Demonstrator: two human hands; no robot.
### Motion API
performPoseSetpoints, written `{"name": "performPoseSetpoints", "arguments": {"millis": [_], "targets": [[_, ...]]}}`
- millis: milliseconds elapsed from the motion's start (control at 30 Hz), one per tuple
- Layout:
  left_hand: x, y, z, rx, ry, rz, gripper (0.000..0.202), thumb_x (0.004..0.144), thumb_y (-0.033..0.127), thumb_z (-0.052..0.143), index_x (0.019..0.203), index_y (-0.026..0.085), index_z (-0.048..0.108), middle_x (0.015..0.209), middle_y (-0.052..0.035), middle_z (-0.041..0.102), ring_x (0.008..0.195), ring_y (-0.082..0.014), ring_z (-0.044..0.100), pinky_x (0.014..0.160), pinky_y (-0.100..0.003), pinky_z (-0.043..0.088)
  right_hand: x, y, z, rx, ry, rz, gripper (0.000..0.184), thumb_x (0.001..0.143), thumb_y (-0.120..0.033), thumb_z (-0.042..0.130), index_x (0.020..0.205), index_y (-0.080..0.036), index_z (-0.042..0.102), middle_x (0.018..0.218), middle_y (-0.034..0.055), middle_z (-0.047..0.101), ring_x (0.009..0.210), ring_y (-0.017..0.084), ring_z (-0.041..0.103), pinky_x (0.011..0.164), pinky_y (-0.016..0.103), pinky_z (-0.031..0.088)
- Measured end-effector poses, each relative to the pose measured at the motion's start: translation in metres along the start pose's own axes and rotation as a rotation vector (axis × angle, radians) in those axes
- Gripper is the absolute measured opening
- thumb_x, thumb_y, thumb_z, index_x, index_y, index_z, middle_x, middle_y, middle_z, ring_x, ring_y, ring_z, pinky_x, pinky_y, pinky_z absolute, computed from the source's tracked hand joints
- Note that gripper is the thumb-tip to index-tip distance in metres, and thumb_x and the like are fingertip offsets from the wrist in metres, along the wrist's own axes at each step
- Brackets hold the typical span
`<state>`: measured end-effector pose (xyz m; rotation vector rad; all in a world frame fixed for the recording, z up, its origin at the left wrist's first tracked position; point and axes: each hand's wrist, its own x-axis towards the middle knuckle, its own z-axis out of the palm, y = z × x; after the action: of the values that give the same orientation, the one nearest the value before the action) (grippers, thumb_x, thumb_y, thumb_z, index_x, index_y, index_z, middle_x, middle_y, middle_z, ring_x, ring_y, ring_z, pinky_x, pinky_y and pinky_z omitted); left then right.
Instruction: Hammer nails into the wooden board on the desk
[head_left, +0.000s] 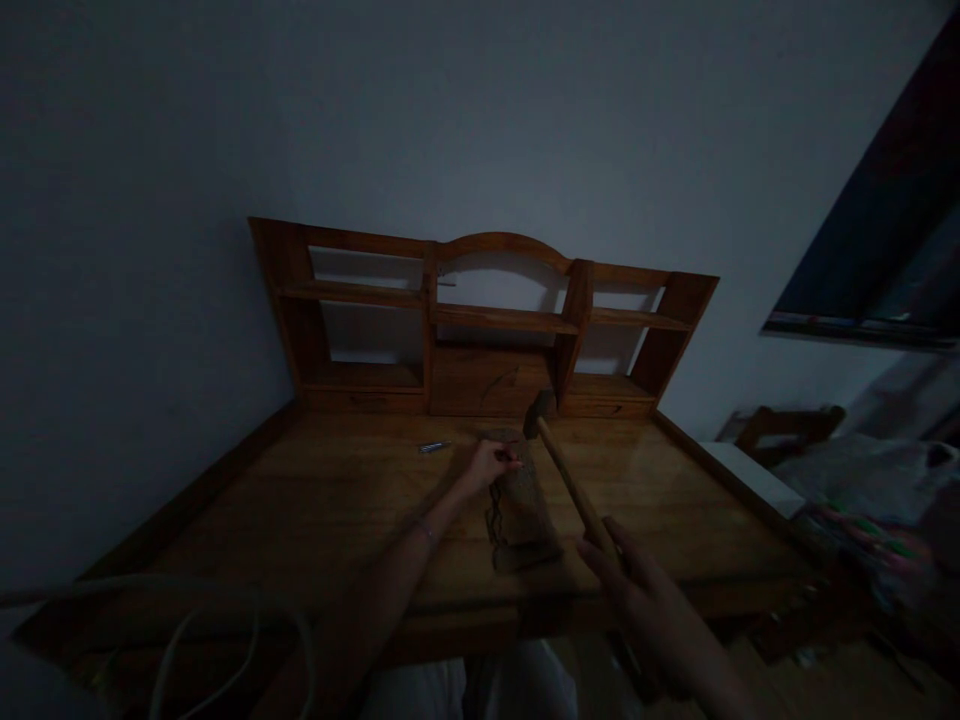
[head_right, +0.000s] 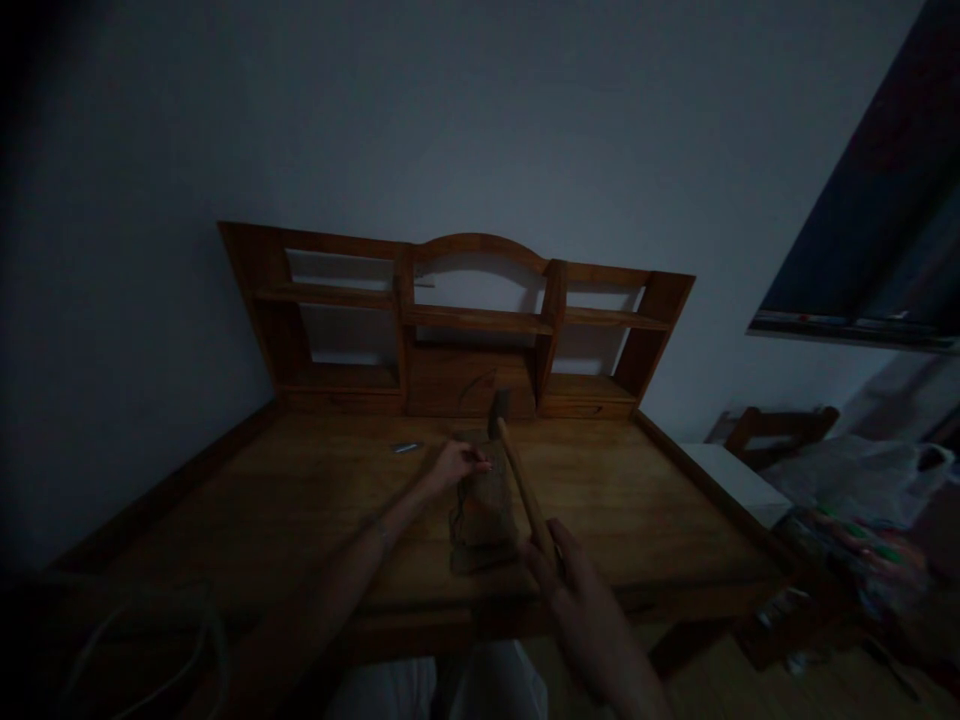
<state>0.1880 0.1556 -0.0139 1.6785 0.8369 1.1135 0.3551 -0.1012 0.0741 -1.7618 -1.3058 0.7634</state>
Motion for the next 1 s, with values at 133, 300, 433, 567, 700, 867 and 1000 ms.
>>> {"name": "performPoseSetpoints", "arguments": {"millis": [133,300,433,567,700,867,1000], "targets": [[-0.003,0.006,0.0,-0.042,-0.06,0.01,0.029,0.054,0.034,0.076,0.064,0.01,0.063,0.064,-0.0025,0.062,0.063,-0.0139,0.056,0.058,-0.022,0.042,0.007,0.007,0.007,-0.05,-0.118,0.028,0.072,0.077,-0.056,0.051,0.133,-0.012,0.043,0.139,0.0138,0.042,0.13,0.026,0.037,0.107,0.039,0.027],[-0.005,0.012,0.0,-0.033,-0.094,0.0,0.022,0.057,0.029,0.074,0.062,0.011,0.062,0.06,-0.0004,0.058,0.06,-0.0118,0.054,0.055,-0.02,0.04,0.011,0.018,0.012,-0.051,-0.145,0.066,0.074,0.081,-0.055,0.045,0.138,-0.01,0.034,0.143,0.0138,0.036,0.132,0.024,0.032,0.108,0.038,0.026],[-0.004,0.009,0.0,-0.095,-0.09,-0.019,0.03,0.053,0.034,0.077,0.062,0.01,0.06,0.063,-0.0016,0.06,0.064,-0.0139,0.056,0.058,-0.022,0.042,0.01,0.017,0.014,-0.022,-0.116,0.042,0.072,0.08,-0.056,0.046,0.139,-0.014,0.035,0.142,0.0116,0.038,0.132,0.024,0.033,0.107,0.038,0.027],[-0.003,0.009,0.0,-0.076,-0.083,-0.025,0.032,0.052,0.035,0.078,0.065,0.01,0.062,0.061,-0.0014,0.059,0.061,-0.0123,0.054,0.055,-0.021,0.04,0.009,0.016,0.013,-0.043,-0.114,0.059,0.072,0.079,-0.055,0.05,0.136,-0.013,0.039,0.14,0.0129,0.04,0.131,0.025,0.034,0.108,0.038,0.026],[-0.002,0.009,0.0,-0.01,-0.081,0.013,0.03,0.055,0.035,0.077,0.063,0.009,0.063,0.061,-0.001,0.059,0.059,-0.0105,0.051,0.053,-0.019,0.038,0.009,0.014,0.011,-0.021,-0.129,0.064,0.073,0.081,-0.057,0.047,0.138,-0.014,0.035,0.143,0.0111,0.036,0.134,0.023,0.029,0.109,0.037,0.024],[0.002,-0.002,0.0,0.001,-0.04,0.024,0.036,0.05,0.038,0.078,0.063,0.009,0.062,0.061,-0.0011,0.059,0.06,-0.0118,0.052,0.054,-0.02,0.039,0.004,0.005,0.01,-0.027,-0.153,0.05,0.074,0.082,-0.058,0.045,0.14,-0.014,0.033,0.143,0.0099,0.036,0.134,0.022,0.029,0.109,0.034,0.024],[0.002,-0.005,0.0,-0.001,-0.068,0.025,0.034,0.054,0.037,0.076,0.067,0.008,0.063,0.064,-0.0026,0.061,0.062,-0.0126,0.054,0.055,-0.02,0.039,0.003,0.002,0.01,-0.083,-0.176,0.074,0.077,0.083,-0.056,0.043,0.139,-0.005,0.031,0.143,0.0166,0.035,0.134,0.025,0.029,0.109,0.036,0.022]]}}
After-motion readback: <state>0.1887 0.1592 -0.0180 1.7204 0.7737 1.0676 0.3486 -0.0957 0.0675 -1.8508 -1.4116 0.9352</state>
